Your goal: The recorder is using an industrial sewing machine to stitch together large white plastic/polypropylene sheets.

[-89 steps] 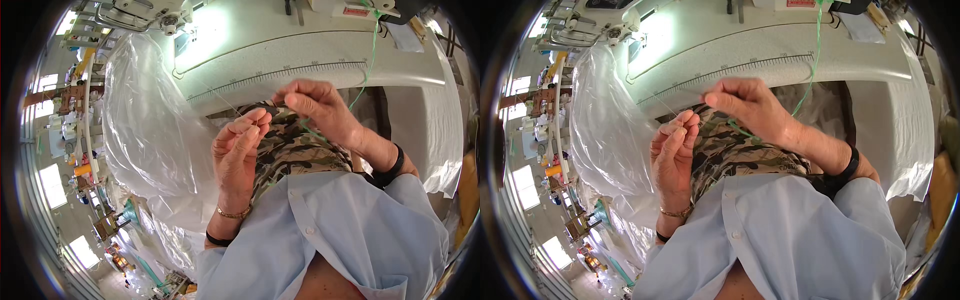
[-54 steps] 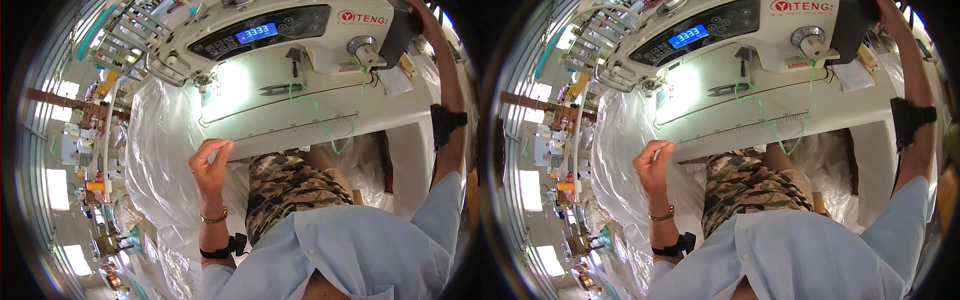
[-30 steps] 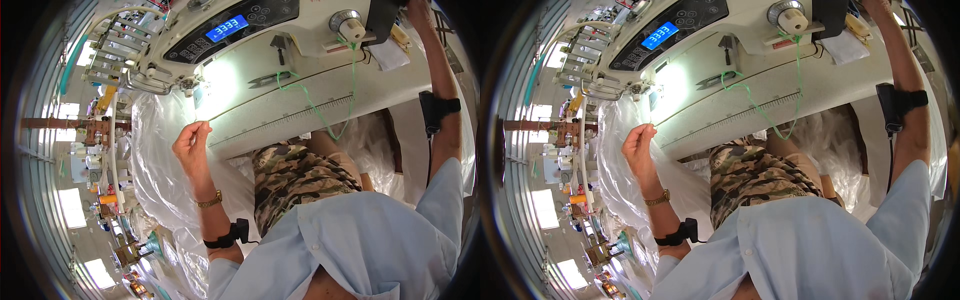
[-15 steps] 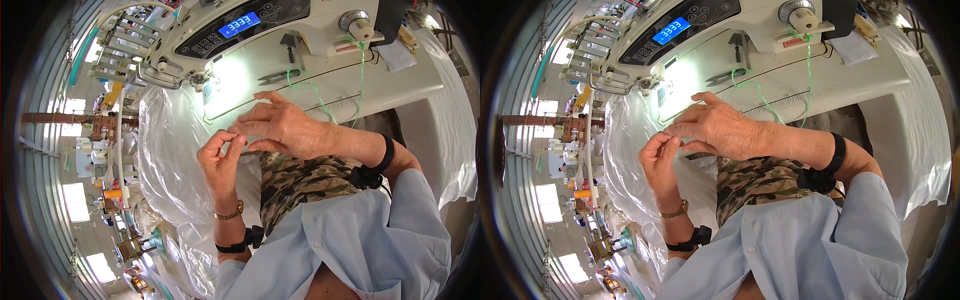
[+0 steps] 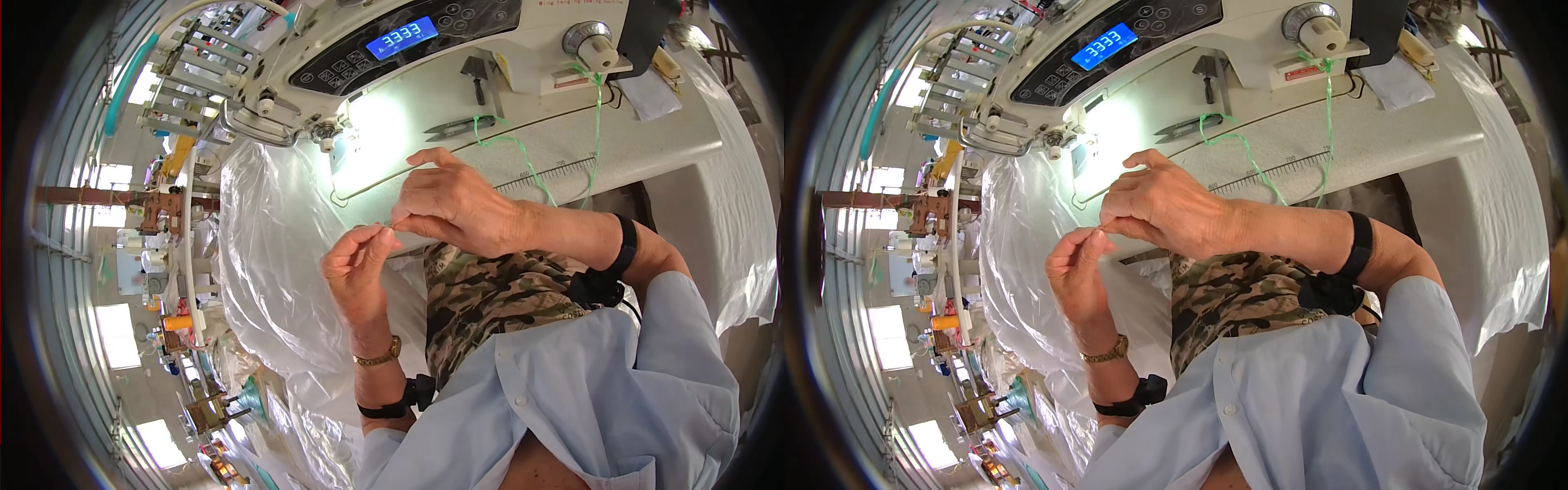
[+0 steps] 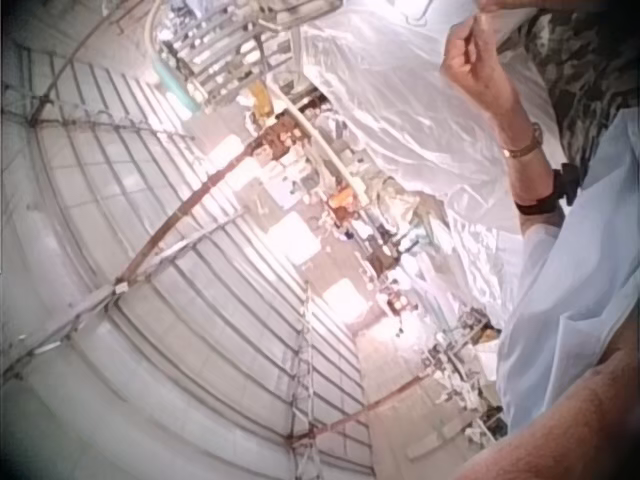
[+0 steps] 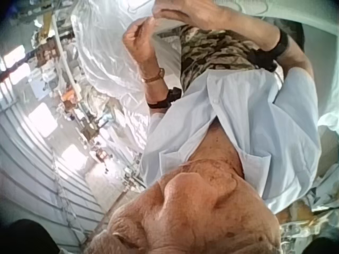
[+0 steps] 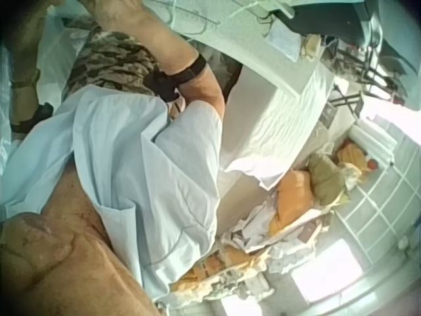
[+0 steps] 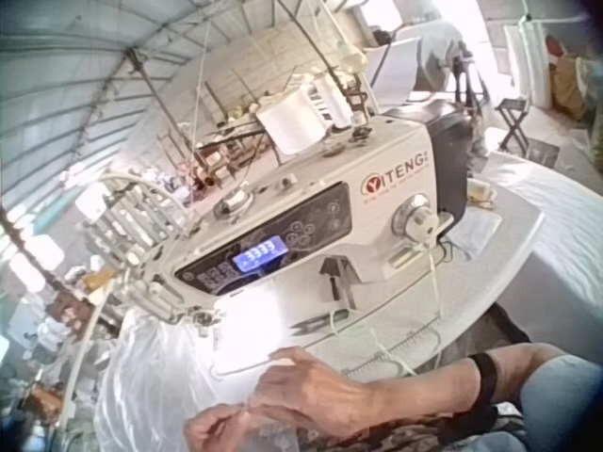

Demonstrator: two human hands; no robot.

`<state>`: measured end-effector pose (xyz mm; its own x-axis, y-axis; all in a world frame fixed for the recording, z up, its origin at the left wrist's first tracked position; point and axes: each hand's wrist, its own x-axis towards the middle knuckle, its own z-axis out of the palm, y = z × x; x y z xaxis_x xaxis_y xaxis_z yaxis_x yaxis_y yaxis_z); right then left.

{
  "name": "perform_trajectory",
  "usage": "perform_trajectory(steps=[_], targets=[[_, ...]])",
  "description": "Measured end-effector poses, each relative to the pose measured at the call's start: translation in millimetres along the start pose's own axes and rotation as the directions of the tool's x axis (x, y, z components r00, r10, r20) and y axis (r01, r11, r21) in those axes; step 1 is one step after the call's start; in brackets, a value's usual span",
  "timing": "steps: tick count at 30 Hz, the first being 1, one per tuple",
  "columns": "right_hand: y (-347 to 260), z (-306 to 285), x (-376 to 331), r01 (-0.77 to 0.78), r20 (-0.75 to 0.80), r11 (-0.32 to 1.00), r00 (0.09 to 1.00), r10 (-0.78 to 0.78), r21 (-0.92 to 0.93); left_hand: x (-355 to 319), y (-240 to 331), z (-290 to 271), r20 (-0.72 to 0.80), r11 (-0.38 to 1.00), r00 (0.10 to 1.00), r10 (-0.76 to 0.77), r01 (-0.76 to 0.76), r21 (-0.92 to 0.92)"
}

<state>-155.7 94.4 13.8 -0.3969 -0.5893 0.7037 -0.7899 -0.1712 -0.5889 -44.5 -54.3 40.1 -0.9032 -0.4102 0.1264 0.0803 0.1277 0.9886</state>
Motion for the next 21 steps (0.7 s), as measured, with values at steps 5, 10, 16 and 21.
perform_trajectory(steps=[5, 10, 16, 21], targets=[[36, 12, 9, -0.246, 0.036, 0.960, 0.969, 0.243, 0.136, 24, -9, -7, -0.114, 0.974, 0.989, 0.095, -0.068, 0.215], [88, 19, 20, -0.325, 0.091, 0.946, 0.942, 0.323, 0.002, 66, -30, -20, -0.166, 0.958, 0.978, 0.127, -0.077, 0.276], [127, 17, 50, -0.347, 0.031, 0.859, 0.922, 0.386, -0.375, 115, -63, -30, -0.262, 0.964, 0.960, 0.095, -0.023, 0.265], [125, 37, 75, -0.277, 0.077, 0.659, 0.887, 0.455, -0.700, 132, -76, -30, -0.312, 0.970, 0.942, 0.121, -0.045, 0.240]])
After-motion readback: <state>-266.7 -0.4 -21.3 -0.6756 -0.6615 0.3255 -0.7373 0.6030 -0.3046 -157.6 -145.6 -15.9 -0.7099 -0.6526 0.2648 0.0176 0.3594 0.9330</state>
